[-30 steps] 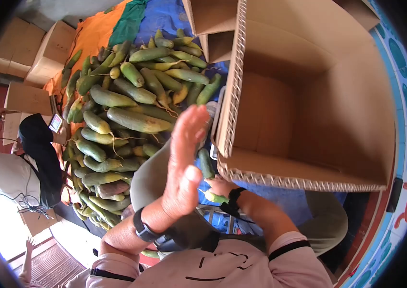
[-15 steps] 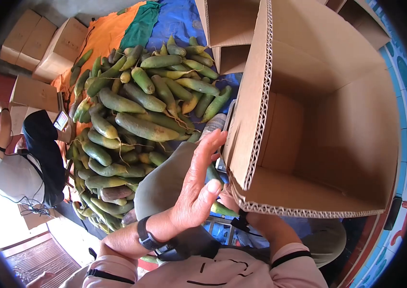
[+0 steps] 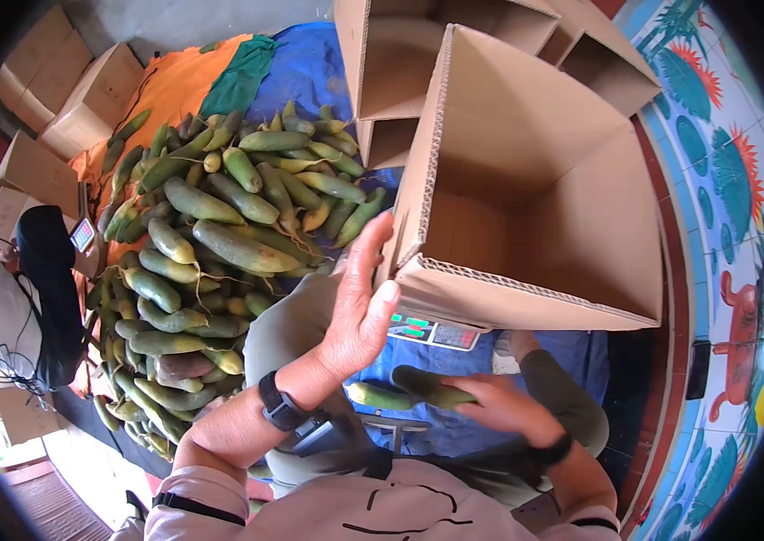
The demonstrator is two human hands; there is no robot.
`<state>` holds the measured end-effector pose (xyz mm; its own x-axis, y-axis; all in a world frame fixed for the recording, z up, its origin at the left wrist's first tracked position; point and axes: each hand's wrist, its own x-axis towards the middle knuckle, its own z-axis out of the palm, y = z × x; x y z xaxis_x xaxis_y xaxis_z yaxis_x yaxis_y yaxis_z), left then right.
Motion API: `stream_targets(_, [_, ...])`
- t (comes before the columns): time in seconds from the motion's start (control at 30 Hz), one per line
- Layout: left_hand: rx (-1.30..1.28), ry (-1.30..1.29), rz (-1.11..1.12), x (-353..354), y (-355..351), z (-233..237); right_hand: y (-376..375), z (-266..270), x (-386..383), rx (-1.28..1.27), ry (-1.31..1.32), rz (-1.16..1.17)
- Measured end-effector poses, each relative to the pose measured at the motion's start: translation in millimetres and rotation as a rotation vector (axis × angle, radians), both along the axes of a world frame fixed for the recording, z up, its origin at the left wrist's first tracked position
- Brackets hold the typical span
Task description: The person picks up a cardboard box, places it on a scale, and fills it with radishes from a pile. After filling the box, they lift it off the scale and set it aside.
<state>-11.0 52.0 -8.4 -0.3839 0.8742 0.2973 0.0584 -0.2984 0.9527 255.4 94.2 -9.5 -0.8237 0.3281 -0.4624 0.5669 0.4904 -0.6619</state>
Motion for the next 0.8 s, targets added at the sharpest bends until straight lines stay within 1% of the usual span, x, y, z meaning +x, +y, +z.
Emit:
stream_targets(0.07, [0.061, 0.049, 0.062, -0.2, 3.5, 8.2, 9.4, 82.0, 15.8, -0.050, 0.069, -0.103])
stream_targets(0.1, [0.115, 0.076, 0.089, -0.1, 5.4, 12.2, 10.8, 117.1, 25.4, -0.082, 0.115, -0.165])
stream_targets(0.17, [0.129, 0.211, 0.132, 0.3, 5.2, 14.6, 13.0, 176.8, 47.8, -0.060, 0.142, -0.252])
stream_targets(0.23, [0.213, 0.406, 0.198, 1.5, 8.0, 15.4, 5.1, 214.4, 73.6, -0.020, 0.335, -0.496])
stream_targets(0.27, [0.223, 0.399, 0.199, 3.4, 9.4, 18.3, 3.6, 231.2, 80.0, 0.056, 0.383, -0.590])
stream_targets(0.3, [0.261, 0.489, 0.249, 5.6, 11.5, 23.1, 3.4, 243.8, 84.2, 0.132, 0.434, -0.682])
stream_targets(0.33, [0.298, 0.581, 0.303, 7.1, 13.6, 28.6, 9.9, 252.1, 83.4, 0.268, 0.465, -0.666])
stream_targets(0.37, [0.341, 0.538, 0.279, 9.7, 13.3, 36.1, 21.0, 260.5, 76.8, 0.401, 0.496, -0.647])
stream_targets(0.43, [0.267, 0.619, 0.199, 9.4, 13.8, 35.1, 43.5, 275.0, 34.4, 0.424, 0.448, -0.584])
stream_targets(0.47, [0.259, 0.533, 0.193, 12.8, 12.1, 36.9, 57.8, 275.9, 14.9, 0.424, 0.382, -0.541])
stream_targets(0.5, [0.246, 0.560, 0.219, 12.9, 10.1, 34.1, 74.2, 273.5, -3.2, 0.423, 0.318, -0.494])
stream_targets(0.53, [0.257, 0.572, 0.229, 11.3, 9.3, 35.4, 93.4, 268.2, -18.8, 0.418, 0.325, -0.475])
stream_targets(0.6, [0.263, 0.601, 0.272, 9.0, 7.6, 35.9, 133.0, 248.0, -49.3, 0.342, 0.079, -0.241])
stream_targets(0.67, [0.304, 0.606, 0.268, 7.9, 8.1, 33.1, 167.9, 216.5, -77.7, 0.287, -0.018, -0.065])
stream_targets(0.73, [0.348, 0.570, 0.255, 10.3, 8.7, 30.7, 199.5, 174.8, -101.0, 0.250, -0.185, 0.031])
stream_targets(0.77, [0.342, 0.562, 0.242, 9.6, 7.9, 30.7, 205.6, 159.0, -116.2, 0.247, -0.184, 0.041])
stream_targets(0.8, [0.348, 0.556, 0.234, 8.6, 8.1, 31.3, 206.9, 144.2, -134.6, 0.339, -0.336, 0.152])
